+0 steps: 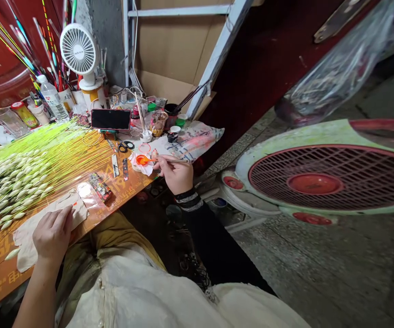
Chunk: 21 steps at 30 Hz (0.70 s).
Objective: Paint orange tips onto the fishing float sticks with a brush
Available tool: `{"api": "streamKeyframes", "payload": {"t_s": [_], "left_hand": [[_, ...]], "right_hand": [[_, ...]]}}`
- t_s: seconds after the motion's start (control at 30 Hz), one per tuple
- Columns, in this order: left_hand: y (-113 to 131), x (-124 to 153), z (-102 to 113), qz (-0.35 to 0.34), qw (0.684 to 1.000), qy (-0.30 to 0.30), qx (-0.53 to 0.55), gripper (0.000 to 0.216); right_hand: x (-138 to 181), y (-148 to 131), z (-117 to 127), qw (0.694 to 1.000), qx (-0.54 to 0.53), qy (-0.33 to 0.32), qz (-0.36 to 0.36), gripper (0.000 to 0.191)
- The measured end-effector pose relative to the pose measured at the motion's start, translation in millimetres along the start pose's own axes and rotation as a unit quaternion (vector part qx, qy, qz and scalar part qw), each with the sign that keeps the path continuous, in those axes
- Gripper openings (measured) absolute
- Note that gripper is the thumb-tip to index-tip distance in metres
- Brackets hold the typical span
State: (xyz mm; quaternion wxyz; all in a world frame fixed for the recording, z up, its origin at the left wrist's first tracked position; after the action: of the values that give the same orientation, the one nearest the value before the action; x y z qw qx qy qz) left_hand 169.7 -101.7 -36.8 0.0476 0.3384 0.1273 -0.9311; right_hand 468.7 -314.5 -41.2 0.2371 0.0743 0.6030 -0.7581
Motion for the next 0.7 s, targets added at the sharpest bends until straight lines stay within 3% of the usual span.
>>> {"api": "streamKeyframes", "payload": {"t_s": [0.33,0.7], "left_hand": [[1.4,-1.4,0.4,-0.007,1.000,0.001,0.005,0.019],[-0.4,-0.2,-1.4,-0.002,1.000,-0.004,0.005,0.019]], "right_hand": [[2.5,2.4,12.9,0.999,0.006,0.030,-0.011,0.038],[8.6,-1.1,8.0,0.997,0.051,-0.046,0.025,0.025]]}}
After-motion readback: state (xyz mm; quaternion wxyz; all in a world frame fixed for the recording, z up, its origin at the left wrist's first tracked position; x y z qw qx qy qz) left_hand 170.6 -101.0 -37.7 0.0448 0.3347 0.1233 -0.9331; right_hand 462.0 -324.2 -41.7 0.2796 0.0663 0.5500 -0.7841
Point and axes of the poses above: each hand's wrist, its own x-axis away from the middle knuckle, its own z-axis out of the back of the hand, y = z × x, the point moved 5 cm from there along -x, towards the middle knuckle, and after that the axes turned 8 degrees about -z, right-handed, at the moved point
